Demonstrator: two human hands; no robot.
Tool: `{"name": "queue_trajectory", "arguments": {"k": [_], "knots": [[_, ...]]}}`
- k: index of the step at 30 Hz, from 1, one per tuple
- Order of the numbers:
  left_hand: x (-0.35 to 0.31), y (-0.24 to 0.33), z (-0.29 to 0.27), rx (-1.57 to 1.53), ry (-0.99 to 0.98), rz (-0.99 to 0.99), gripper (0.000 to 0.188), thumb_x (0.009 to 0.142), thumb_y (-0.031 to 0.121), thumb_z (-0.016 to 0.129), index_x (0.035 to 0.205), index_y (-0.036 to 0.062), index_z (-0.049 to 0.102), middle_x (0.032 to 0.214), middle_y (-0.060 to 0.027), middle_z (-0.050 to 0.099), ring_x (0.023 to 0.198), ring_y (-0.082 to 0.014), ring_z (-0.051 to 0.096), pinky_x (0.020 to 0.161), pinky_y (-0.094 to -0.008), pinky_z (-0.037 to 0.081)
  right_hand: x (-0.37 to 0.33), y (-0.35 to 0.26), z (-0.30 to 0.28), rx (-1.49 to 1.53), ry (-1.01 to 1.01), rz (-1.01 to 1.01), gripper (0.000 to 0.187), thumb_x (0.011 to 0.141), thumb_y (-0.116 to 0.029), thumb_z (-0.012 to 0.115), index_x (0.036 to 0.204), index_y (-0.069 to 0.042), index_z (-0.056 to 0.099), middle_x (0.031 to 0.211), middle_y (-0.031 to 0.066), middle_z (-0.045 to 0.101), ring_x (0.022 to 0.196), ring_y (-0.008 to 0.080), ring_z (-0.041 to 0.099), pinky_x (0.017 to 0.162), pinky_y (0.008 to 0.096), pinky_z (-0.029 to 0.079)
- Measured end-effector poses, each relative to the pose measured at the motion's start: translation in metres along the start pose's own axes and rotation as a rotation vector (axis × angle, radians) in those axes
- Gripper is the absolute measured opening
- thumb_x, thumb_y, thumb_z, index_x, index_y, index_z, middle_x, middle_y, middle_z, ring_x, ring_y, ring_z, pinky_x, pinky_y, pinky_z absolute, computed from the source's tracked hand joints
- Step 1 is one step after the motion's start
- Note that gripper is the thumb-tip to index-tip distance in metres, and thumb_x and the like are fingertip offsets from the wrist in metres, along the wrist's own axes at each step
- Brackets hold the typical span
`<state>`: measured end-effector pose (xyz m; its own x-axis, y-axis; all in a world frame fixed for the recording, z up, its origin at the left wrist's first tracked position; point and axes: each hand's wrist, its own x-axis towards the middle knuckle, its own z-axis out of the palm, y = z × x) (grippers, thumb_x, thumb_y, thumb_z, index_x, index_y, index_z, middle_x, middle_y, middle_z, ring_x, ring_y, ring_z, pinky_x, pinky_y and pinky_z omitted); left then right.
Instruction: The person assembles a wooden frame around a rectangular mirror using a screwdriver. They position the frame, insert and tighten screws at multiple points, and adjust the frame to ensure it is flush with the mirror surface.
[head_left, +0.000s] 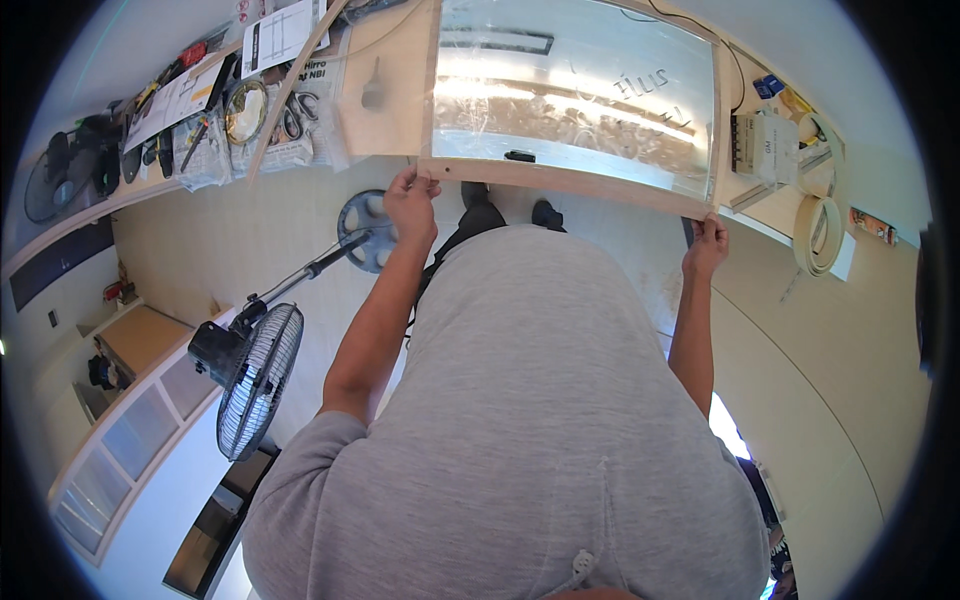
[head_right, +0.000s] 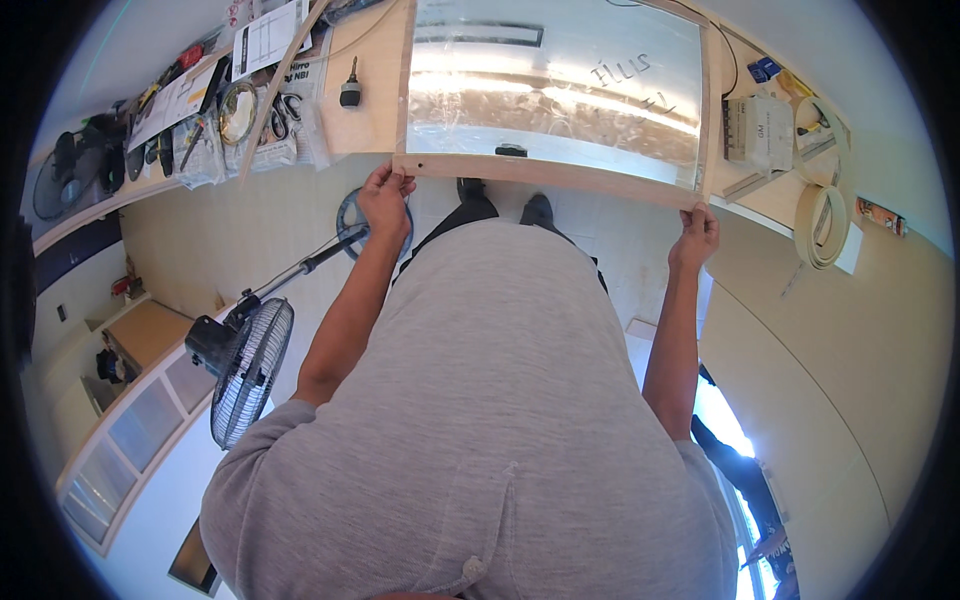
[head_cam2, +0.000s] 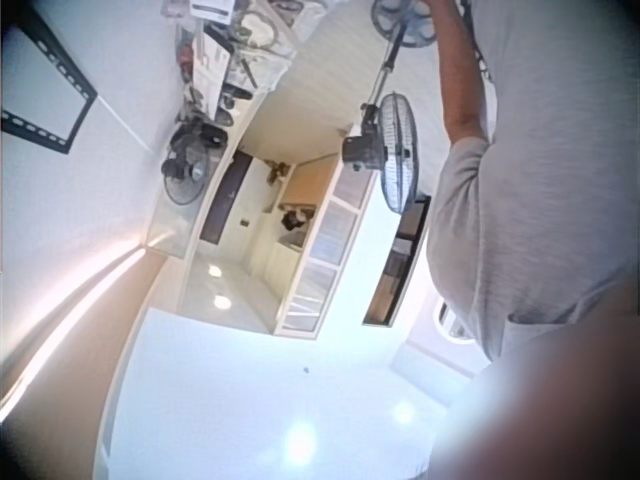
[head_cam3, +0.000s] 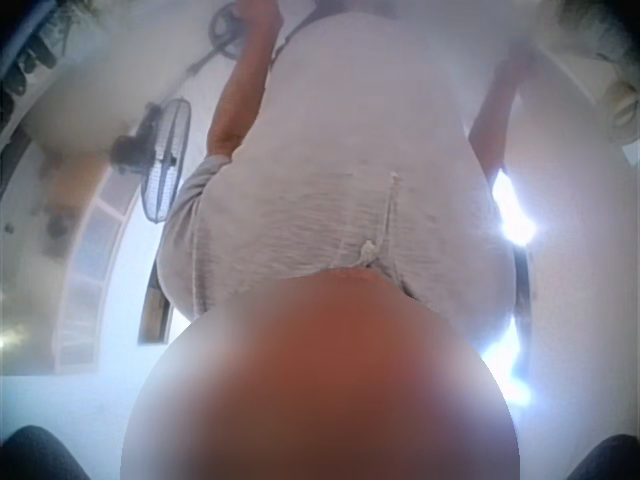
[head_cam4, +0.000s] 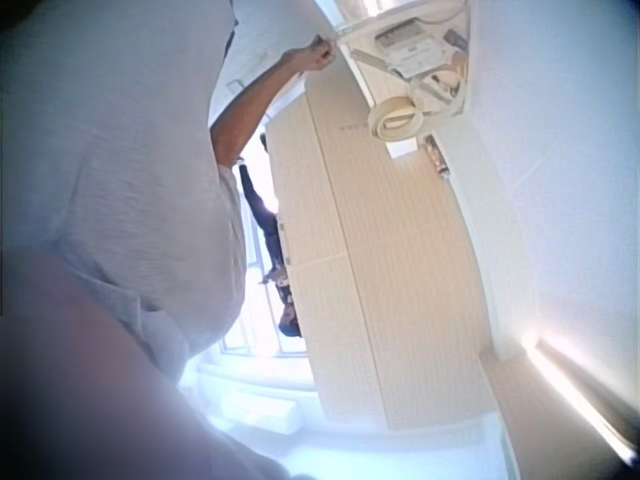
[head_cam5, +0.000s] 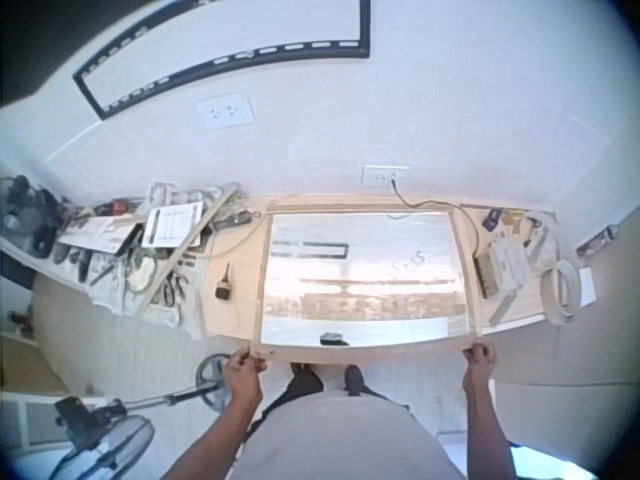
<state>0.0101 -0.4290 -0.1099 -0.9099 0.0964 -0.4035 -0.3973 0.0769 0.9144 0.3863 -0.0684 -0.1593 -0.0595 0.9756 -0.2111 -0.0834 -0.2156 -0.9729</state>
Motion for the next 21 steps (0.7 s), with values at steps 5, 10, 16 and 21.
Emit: {"name": "queue_trajectory", "arguments": {"k": [5, 10, 16, 21], "knots": [[0.0, 0.0, 0.003, -0.03, 0.022, -0.017, 0.02, 0.095, 0.003, 0.063, 0.112, -0.0074, 0.064, 0.096, -0.0127, 0.067, 0.078, -0.0163, 0.066, 0.064, -0.0278, 0.057, -0.001, -0.003, 0.0, 0.009, 0.013, 0.028, 0.016, 0.097, -0.013, 0.068, 0.101, 0.0, 0.06, 0.1, 0.0104, 0.066, 0.091, 0.0186, 0.066, 0.087, 0.0368, 0.057], [-0.004, 0.003, 0.005, 0.03, 0.0, 0.029, 0.021, 0.095, 0.003, 0.062, 0.113, -0.0072, 0.064, 0.097, -0.012, 0.068, 0.08, -0.0169, 0.067, 0.063, -0.028, 0.057, 0.001, -0.003, -0.001, 0.013, 0.006, 0.021, 0.014, 0.097, -0.011, 0.067, 0.101, 0.0, 0.061, 0.099, 0.0099, 0.066, 0.091, 0.0194, 0.066, 0.086, 0.036, 0.057], [-0.004, 0.001, 0.004, 0.068, 0.011, 0.008, 0.023, 0.095, 0.005, 0.063, 0.114, -0.0064, 0.063, 0.099, -0.0125, 0.068, 0.084, -0.0181, 0.069, 0.063, -0.028, 0.058, 0.004, 0.003, -0.002, 0.029, -0.013, 0.004, 0.014, 0.097, -0.012, 0.067, 0.101, 0.0, 0.062, 0.1, 0.0104, 0.066, 0.093, 0.0195, 0.066, 0.087, 0.0374, 0.058], [0.003, -0.002, -0.006, 0.052, -0.027, -0.022, 0.027, 0.094, 0.007, 0.066, 0.119, -0.0035, 0.061, 0.103, -0.012, 0.067, 0.09, -0.0205, 0.071, 0.064, -0.0292, 0.059, 0.004, 0.017, -0.009, -0.073, 0.023, -0.068, 0.016, 0.098, -0.016, 0.066, 0.107, -0.003, 0.065, 0.102, 0.0085, 0.066, 0.093, 0.0197, 0.066, 0.089, 0.0381, 0.058]]}}
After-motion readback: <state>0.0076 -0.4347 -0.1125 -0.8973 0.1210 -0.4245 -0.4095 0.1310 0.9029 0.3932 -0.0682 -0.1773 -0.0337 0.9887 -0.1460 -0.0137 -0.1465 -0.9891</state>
